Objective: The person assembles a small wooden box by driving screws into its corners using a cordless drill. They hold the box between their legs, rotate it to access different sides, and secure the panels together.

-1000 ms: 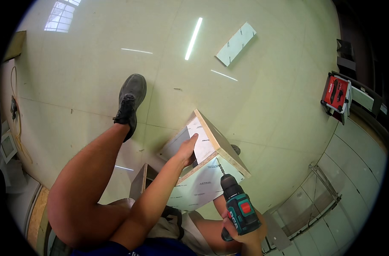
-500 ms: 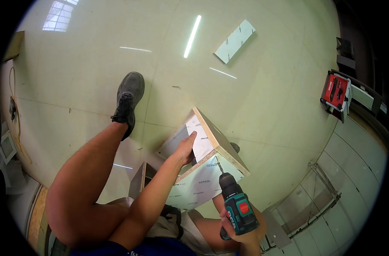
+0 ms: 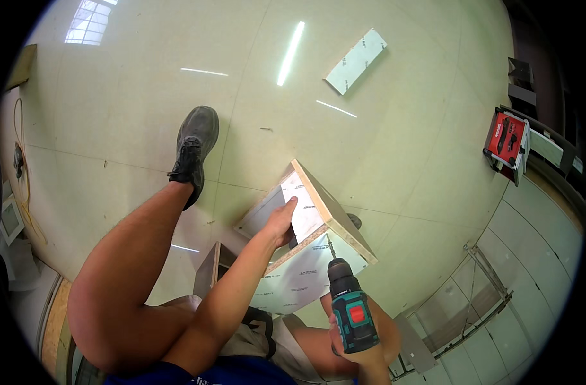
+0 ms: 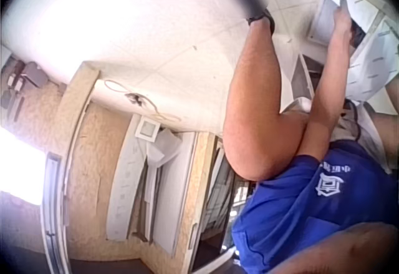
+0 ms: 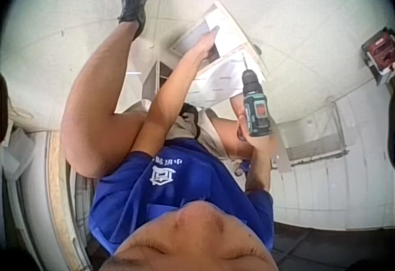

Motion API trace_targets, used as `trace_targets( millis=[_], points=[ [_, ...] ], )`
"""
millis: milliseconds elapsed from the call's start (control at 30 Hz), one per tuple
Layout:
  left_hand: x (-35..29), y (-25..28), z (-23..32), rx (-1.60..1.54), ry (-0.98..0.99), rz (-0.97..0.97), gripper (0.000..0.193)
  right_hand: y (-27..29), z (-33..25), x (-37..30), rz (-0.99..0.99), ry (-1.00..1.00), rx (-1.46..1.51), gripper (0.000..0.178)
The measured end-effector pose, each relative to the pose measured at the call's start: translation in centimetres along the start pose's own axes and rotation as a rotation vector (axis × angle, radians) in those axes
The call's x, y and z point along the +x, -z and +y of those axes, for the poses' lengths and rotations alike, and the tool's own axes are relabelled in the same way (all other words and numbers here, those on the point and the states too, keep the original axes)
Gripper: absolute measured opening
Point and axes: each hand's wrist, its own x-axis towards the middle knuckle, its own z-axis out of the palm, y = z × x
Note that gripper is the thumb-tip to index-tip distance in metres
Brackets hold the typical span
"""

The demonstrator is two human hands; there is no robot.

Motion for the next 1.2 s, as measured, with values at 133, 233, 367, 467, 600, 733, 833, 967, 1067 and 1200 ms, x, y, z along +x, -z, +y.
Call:
trace_targets(
  millis=[133,233,367,467,600,733,833,967,1067,1200],
  points=[
    [0.1,0.1,-0.4,-0.002,-0.035,0.014,0.053,0.1,2.4,-0.1,-0.1,0.048,0.122,0.032],
    [0.7,0.6,-0.6,-0.016,-0.062,-0.005,0.053,0.3,2.3,0.0,-0.083,0.062,0.014,0.031],
    [0.4,0.1,-0.1,0.005,-0.03,0.0,0.053,0.4,1.3,0.5,-0.041,-0.046,0.151,0.023],
    [-0.4,-0.6,0.2,0.023,-0.016,0.032,0.05,0.4,1.7,0.2,0.014,-0.044,0.244,0.026],
    [1.1,0.5,-0.5,-0.031,0.009,0.024,0.046,-0.4,1.5,0.2,0.105,0.02,0.18,0.024],
    [0.7,0.2,-0.2,0.017,0.047,0.013,0.047,-0.6,1.3,-0.1,0.16,0.147,-0.164,0.025],
    [-0.7,-1.0,0.4,0.033,0.042,0.012,0.048,-0.5,0.5,0.1,0.159,0.174,-0.295,0.024],
    [-1.2,-1.0,1.1,0.026,0.026,0.005,0.048,0.9,2.7,0.1,0.106,0.203,-0.245,0.025],
    [-1.3,-1.3,1.1,0.047,0.014,0.011,0.05,1.7,3.6,0.2,0.036,0.172,-0.154,0.025],
    [-1.2,-1.0,0.9,0.05,0.011,-0.011,0.05,1.0,3.2,0.1,0.165,-0.008,-0.01,0.018]
  ],
)
